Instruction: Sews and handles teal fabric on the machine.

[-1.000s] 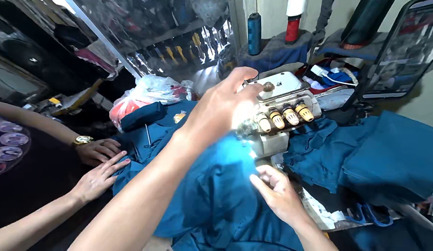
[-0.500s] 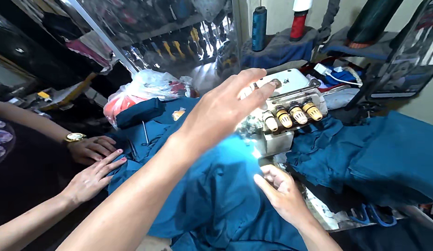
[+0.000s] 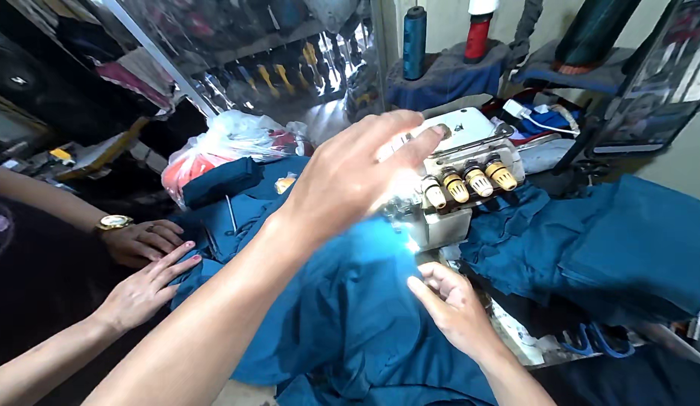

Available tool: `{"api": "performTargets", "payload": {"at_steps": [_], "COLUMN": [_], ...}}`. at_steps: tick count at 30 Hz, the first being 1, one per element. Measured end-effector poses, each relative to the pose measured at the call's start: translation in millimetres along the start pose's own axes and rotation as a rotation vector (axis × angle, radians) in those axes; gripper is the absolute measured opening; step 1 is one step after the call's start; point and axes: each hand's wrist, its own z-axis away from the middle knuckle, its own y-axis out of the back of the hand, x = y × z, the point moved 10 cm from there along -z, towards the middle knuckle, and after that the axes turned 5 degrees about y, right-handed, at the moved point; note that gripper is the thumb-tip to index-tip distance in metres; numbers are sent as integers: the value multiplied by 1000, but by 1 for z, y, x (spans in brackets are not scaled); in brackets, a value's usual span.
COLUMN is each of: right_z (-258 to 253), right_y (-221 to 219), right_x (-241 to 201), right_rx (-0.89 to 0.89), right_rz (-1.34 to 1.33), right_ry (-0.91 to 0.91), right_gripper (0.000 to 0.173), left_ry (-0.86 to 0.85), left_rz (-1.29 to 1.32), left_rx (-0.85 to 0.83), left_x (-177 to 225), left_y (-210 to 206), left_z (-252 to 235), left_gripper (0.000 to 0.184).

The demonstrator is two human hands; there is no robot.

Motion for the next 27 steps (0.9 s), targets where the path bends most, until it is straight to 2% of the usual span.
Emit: {"api": "performTargets", "payload": {"at_steps": [3, 5, 7, 9, 12, 17, 22, 27], "right_z": [1, 0, -4, -7, -5, -3, -1, -21], "right_y": [2, 2, 3, 5, 4, 7, 15, 14], "right_x": [2, 1, 3, -1, -10, -5, -4, 0], "right_rx": [-15, 6, 44, 66, 64, 59, 62, 88], "right_rz": [-19, -18, -6, -4, 5, 2, -37, -30], "right_ry": [4, -11, -21, -15, 8, -24, 19, 19], "right_gripper": [15, 16, 15, 14, 13, 16, 18, 18], "left_ry": [277, 424, 492, 542, 575, 524, 611, 681], "left_rz": [87, 188, 231, 239, 204, 101, 41, -14], "left_rx": [36, 0, -110, -120, -105, -170, -232, -248], "left_x": [10, 26, 37, 37, 34, 47, 55, 43], "left_y": [16, -9, -49, -66, -63, -71, -77, -81], "left_z": [38, 82, 118, 135, 133, 126, 127, 119], "left_gripper": [27, 21, 28, 27, 22, 30, 31, 32]}}
